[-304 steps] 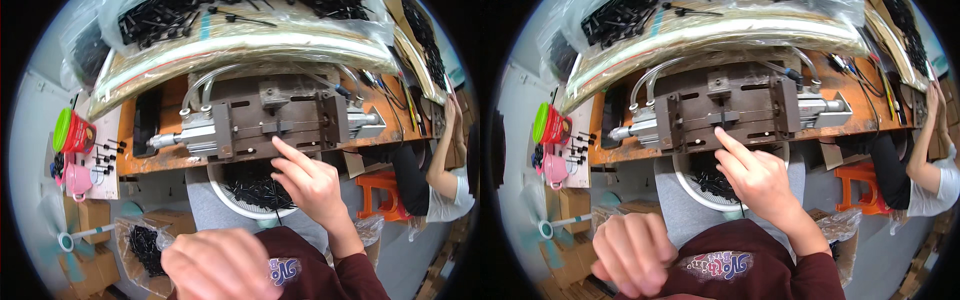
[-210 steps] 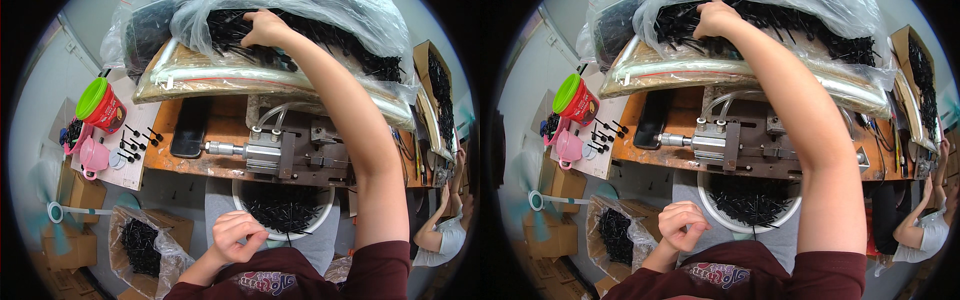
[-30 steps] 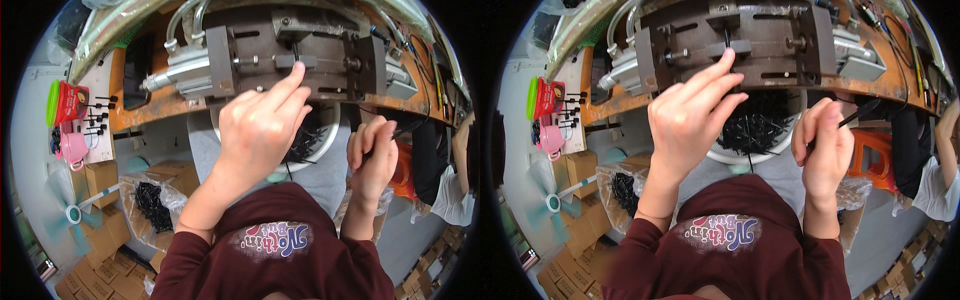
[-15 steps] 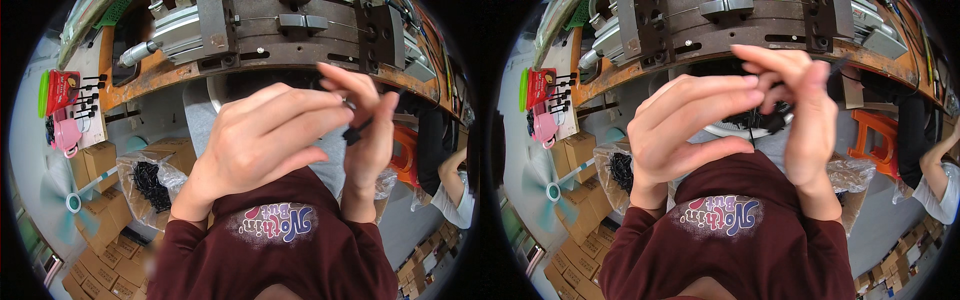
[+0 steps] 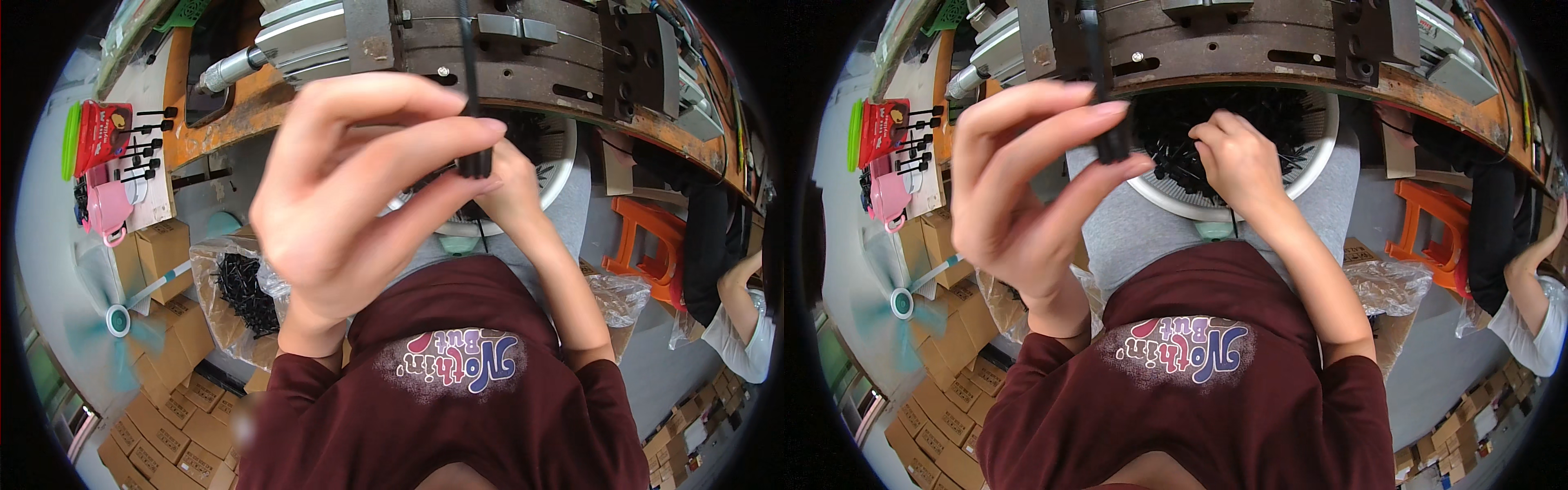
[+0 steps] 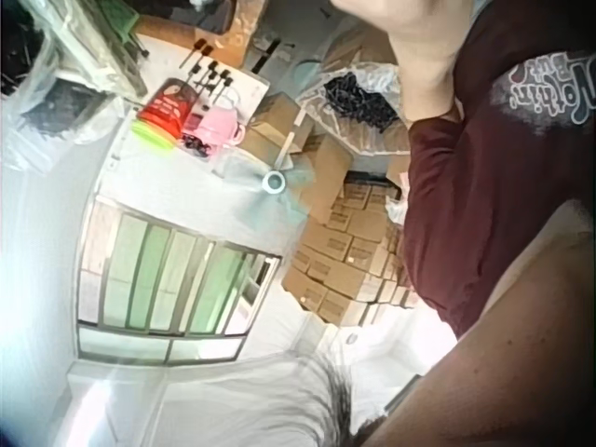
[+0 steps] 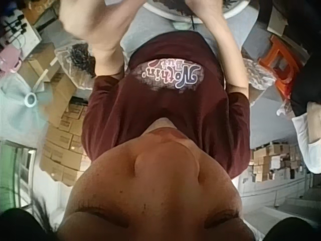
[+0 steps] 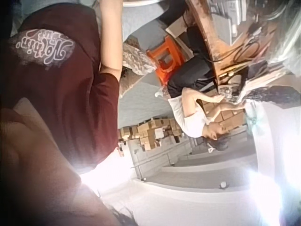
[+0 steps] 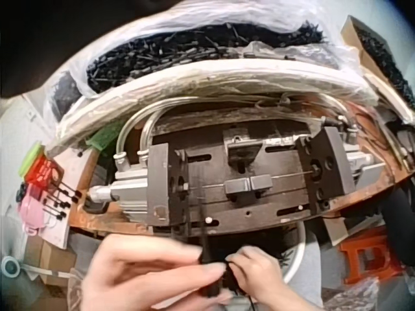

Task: Manually assembling black plastic electronic or industrial components using a pneumatic jig.

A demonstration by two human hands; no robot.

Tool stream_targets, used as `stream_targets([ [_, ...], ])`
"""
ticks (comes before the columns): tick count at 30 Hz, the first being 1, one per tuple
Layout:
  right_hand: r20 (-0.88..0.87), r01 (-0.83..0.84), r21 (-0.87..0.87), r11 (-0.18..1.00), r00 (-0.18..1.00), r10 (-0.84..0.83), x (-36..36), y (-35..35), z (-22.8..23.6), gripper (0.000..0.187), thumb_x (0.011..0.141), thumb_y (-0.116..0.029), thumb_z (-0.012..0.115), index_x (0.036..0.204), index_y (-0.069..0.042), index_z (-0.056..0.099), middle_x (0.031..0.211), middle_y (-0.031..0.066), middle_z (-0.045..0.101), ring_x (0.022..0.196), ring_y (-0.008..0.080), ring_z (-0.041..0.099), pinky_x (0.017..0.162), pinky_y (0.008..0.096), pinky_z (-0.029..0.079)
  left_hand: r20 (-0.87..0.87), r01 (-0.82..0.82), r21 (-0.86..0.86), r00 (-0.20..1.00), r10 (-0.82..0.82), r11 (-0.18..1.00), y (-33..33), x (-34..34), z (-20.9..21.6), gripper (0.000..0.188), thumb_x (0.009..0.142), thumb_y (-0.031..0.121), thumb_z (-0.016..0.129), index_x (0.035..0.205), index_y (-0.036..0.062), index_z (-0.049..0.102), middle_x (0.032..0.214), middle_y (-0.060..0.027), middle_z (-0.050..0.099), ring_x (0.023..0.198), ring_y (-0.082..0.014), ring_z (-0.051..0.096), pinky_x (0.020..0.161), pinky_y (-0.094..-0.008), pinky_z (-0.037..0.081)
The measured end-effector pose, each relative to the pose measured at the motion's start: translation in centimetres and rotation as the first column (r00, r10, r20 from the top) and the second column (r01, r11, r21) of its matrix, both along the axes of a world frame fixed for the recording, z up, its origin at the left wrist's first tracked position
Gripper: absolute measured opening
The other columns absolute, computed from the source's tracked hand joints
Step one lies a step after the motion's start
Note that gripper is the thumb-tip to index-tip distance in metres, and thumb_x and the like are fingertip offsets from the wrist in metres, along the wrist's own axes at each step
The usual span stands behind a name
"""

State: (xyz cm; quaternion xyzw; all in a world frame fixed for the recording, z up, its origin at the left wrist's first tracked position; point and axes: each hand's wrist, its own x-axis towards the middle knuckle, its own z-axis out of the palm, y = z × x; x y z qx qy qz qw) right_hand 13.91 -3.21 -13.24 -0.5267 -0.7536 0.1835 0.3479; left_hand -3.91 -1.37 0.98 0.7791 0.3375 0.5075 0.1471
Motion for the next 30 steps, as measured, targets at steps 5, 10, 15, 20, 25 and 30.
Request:
stream_targets([
  [5, 0.377, -0.186, 0.072, 0.980, 0.915, 0.146, -2.4, 1.4, -5.3, 0.013, 0.082, -0.009, 0.062, 0.092, -0.007, 0.070, 0.091, 0.0119, 0.064, 0.090, 0.0281, 0.065, 0.078, 0.0432, 0.054, -0.141, -0.020, 0.052, 0.990, 0.027, 0.998, 0.8, 2.2, -1.2, 0.035, 0.062, 0.003, 0.080, 0.096, 0.0006, 0.073, 0.115, -0.0143, 0.068, 0.097, -0.0252, 0.067, 0.081, -0.0325, 0.056],
  [10, 0.375, -0.232, 0.085, 0.969, 0.908, 0.184, -4.8, 1.3, -5.9, 0.016, 0.082, -0.009, 0.062, 0.095, -0.006, 0.070, 0.091, 0.0129, 0.065, 0.089, 0.0296, 0.065, 0.079, 0.0442, 0.053, -0.312, -0.125, 0.058, 0.940, 0.137, 0.990, 1.0, 3.8, -1.4, 0.028, 0.068, 0.006, 0.078, 0.094, 0.0018, 0.071, 0.118, -0.0117, 0.069, 0.084, -0.0240, 0.069, 0.075, -0.0307, 0.055],
  [15, 0.099, -0.229, 0.139, 0.964, 0.971, 0.216, -3.8, 1.4, -2.7, 0.018, 0.082, -0.009, 0.061, 0.098, -0.005, 0.069, 0.091, 0.0140, 0.065, 0.088, 0.0310, 0.065, 0.080, 0.0453, 0.052, -0.401, -0.131, 0.069, 0.904, 0.148, 0.989, 1.5, 4.6, -0.9, 0.026, 0.069, 0.008, 0.077, 0.094, 0.0025, 0.071, 0.119, -0.0099, 0.069, 0.076, -0.0206, 0.069, 0.068, -0.0294, 0.055],
  [20, -0.050, -0.208, -0.118, 0.971, 0.978, 0.203, -0.3, -0.4, 0.9, 0.023, 0.082, -0.009, 0.063, 0.104, -0.004, 0.067, 0.092, 0.0145, 0.067, 0.087, 0.0321, 0.065, 0.078, 0.0453, 0.052, -0.460, -0.167, 0.059, 0.870, 0.175, 0.984, 1.6, 4.9, 0.1, 0.027, 0.068, 0.009, 0.077, 0.094, 0.0033, 0.071, 0.120, -0.0088, 0.069, 0.069, -0.0185, 0.067, 0.065, -0.0279, 0.053],
  [25, -0.188, -0.119, -0.403, 0.907, 0.981, 0.046, 3.4, -2.5, 4.2, 0.021, 0.086, -0.002, 0.067, 0.106, -0.001, 0.064, 0.084, 0.0099, 0.068, 0.072, 0.0184, 0.067, 0.061, 0.0339, 0.051, -0.431, -0.159, 0.043, 0.888, 0.162, 0.986, 2.3, 4.7, -0.3, 0.027, 0.068, 0.009, 0.078, 0.093, 0.0044, 0.072, 0.119, -0.0075, 0.070, 0.063, -0.0174, 0.064, 0.061, -0.0266, 0.051],
  [30, -0.642, -0.202, -0.604, 0.771, 0.697, -0.320, 5.2, -3.2, 10.1, 0.008, 0.086, 0.005, 0.068, 0.091, 0.004, 0.062, 0.075, 0.0094, 0.067, 0.059, 0.0112, 0.064, 0.052, 0.0229, 0.049, -0.425, -0.138, 0.019, 0.895, 0.133, 0.990, 2.3, 4.4, -0.2, 0.027, 0.069, 0.010, 0.080, 0.094, 0.0045, 0.072, 0.118, -0.0087, 0.070, 0.063, -0.0164, 0.065, 0.060, -0.0255, 0.051],
])
